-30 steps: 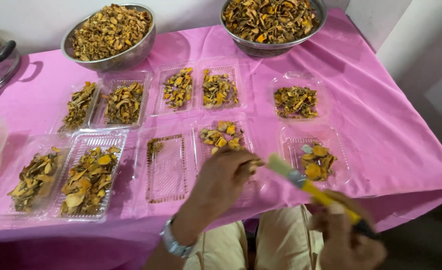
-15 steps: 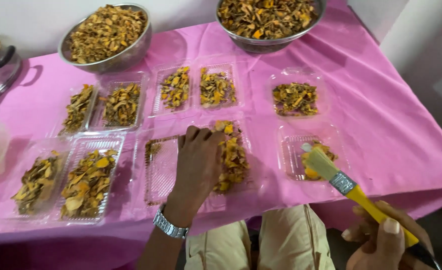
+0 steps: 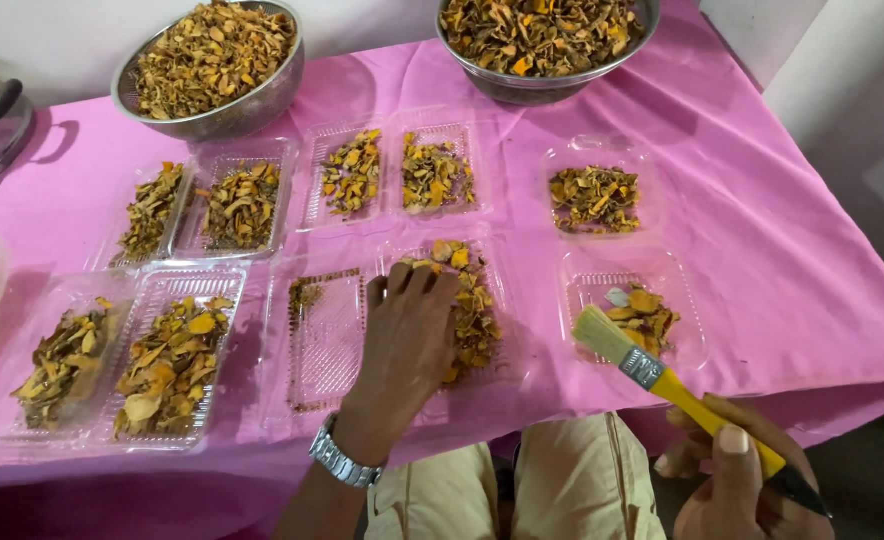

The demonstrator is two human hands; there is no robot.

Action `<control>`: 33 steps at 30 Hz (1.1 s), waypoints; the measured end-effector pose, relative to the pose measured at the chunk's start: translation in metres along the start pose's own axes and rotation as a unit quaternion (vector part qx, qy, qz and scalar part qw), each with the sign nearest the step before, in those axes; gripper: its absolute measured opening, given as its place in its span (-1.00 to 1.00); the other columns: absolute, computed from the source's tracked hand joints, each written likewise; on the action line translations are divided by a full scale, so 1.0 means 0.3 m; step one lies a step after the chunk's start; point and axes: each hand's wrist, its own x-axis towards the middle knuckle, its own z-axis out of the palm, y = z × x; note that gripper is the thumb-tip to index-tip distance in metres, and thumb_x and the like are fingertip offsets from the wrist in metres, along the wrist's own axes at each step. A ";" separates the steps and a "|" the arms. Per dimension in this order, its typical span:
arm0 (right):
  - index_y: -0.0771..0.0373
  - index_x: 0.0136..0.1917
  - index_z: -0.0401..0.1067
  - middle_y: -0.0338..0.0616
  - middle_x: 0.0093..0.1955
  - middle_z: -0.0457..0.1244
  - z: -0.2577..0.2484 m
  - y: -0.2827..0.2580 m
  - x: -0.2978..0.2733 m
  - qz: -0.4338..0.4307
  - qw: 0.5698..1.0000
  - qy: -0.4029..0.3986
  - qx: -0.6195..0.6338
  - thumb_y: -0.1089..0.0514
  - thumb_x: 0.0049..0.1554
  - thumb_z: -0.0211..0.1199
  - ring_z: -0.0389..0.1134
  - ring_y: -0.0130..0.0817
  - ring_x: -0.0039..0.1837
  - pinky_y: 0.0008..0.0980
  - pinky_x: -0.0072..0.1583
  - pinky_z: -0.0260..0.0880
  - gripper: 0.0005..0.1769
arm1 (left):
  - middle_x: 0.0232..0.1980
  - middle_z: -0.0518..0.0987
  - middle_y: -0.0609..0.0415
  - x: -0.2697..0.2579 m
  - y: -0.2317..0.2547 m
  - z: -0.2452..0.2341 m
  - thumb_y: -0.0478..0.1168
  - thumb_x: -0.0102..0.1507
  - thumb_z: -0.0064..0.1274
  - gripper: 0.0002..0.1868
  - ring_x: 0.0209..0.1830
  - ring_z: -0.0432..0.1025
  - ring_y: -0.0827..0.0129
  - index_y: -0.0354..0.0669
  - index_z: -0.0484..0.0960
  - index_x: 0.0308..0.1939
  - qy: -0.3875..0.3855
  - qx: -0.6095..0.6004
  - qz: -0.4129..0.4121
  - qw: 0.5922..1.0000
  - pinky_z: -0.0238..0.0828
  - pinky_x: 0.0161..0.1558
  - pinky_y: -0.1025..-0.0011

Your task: Sorting and packaging dried herbs into plastic trays from large metal bowls using hands and a brush.

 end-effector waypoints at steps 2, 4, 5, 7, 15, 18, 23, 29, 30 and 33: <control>0.62 0.19 0.35 0.34 -0.06 0.33 0.005 -0.008 -0.001 0.005 1.000 -0.007 0.005 0.12 0.38 0.05 0.27 -0.13 -0.41 -0.40 -0.27 0.33 -0.59 | 0.10 0.51 -0.10 0.018 0.007 0.009 -0.54 0.15 -0.09 -0.54 0.04 0.35 0.07 -0.15 0.46 0.11 0.054 -0.064 0.022 0.996 0.34 0.01 0.02; 0.60 0.16 0.37 0.31 -0.09 0.33 0.027 -0.037 -0.012 0.004 1.000 -0.001 0.002 0.10 0.38 0.06 0.25 -0.17 -0.41 -0.42 -0.25 0.31 -0.59 | 0.05 0.50 -0.06 0.042 0.009 0.014 -0.60 0.10 -0.12 -0.48 0.04 0.30 0.06 -0.11 0.50 0.09 0.022 -0.064 0.029 0.997 0.30 0.01 0.01; 0.58 0.13 0.39 0.27 -0.11 0.32 0.037 -0.052 -0.015 0.003 1.000 0.007 -0.002 0.09 0.37 0.07 0.23 -0.21 -0.41 -0.43 -0.24 0.29 -0.59 | -0.01 0.48 -0.02 0.060 0.011 0.017 -0.66 0.06 -0.13 -0.41 0.03 0.26 0.06 -0.06 0.55 0.06 -0.012 -0.063 0.037 0.997 0.26 0.00 0.00; 0.62 0.12 0.40 0.30 -0.13 0.32 0.042 -0.054 -0.013 -0.004 1.000 0.012 -0.010 0.12 0.38 0.07 0.23 -0.20 -0.42 -0.44 -0.26 0.28 -0.59 | -0.03 0.52 0.01 0.065 0.003 0.019 -0.62 0.10 -0.08 -0.47 0.04 0.28 0.07 -0.05 0.60 0.06 -0.008 -0.073 0.033 0.997 0.27 0.03 0.02; 0.64 0.14 0.40 0.31 -0.16 0.33 0.064 -0.036 -0.028 -0.002 1.000 -0.021 0.005 0.26 0.35 0.04 0.25 -0.19 -0.42 -0.40 -0.30 0.28 -0.69 | -0.02 0.64 0.08 0.038 -0.011 -0.008 -0.38 0.29 0.00 -0.79 0.03 0.38 0.14 -0.08 0.66 -0.06 -0.002 -0.164 -0.037 0.986 0.29 0.10 0.08; 0.57 0.11 0.45 0.27 -0.12 0.40 0.090 -0.045 -0.055 -0.001 0.999 -0.022 -0.047 0.30 0.33 0.08 0.36 -0.27 -0.42 -0.48 -0.35 0.43 -0.75 | -0.14 0.69 -0.03 0.017 0.007 -0.047 -0.50 0.22 -0.04 -0.71 -0.17 0.53 0.15 -0.20 0.57 -0.02 0.030 -0.237 0.003 0.971 0.28 0.29 0.08; 0.36 0.04 0.56 -0.13 -0.47 0.38 0.143 -0.041 -0.109 -0.016 0.992 -0.119 -0.028 0.09 0.20 0.17 0.29 -0.58 -0.49 -0.70 -0.39 0.20 -0.69 | -0.05 0.72 0.04 -0.026 0.048 -0.138 -0.31 0.24 0.12 -0.84 -0.11 0.64 0.34 -0.07 0.66 -0.10 -0.025 -0.378 -0.131 0.916 0.67 -0.03 0.45; 0.56 0.08 0.44 0.16 -0.15 0.41 0.142 -0.051 -0.075 -0.068 0.996 -0.052 -0.032 0.25 0.33 0.03 0.35 -0.37 -0.45 -0.53 -0.37 0.38 -0.71 | -0.09 0.74 0.16 -0.052 0.038 -0.186 -0.40 0.21 0.12 -0.82 -0.16 0.63 0.41 -0.03 0.70 -0.17 -0.042 -0.383 -0.125 0.914 0.59 -0.16 0.44; 0.56 0.08 0.44 0.16 -0.15 0.41 0.134 -0.043 -0.073 -0.068 0.996 -0.052 -0.032 0.25 0.33 0.03 0.35 -0.37 -0.45 -0.53 -0.37 0.38 -0.71 | -0.09 0.74 0.16 -0.059 0.041 -0.181 -0.40 0.21 0.12 -0.82 -0.16 0.63 0.41 -0.03 0.70 -0.17 -0.042 -0.383 -0.125 0.914 0.59 -0.16 0.44; 0.54 0.13 0.41 0.26 -0.14 0.39 0.117 -0.036 -0.066 -0.022 0.998 -0.055 0.036 0.19 0.29 0.06 0.32 -0.24 -0.45 -0.43 -0.32 0.33 -0.68 | -0.04 0.69 0.06 -0.067 0.054 -0.162 -0.40 0.26 0.01 -0.83 -0.12 0.60 0.33 -0.11 0.67 -0.17 -0.075 -0.373 -0.077 0.922 0.66 -0.06 0.43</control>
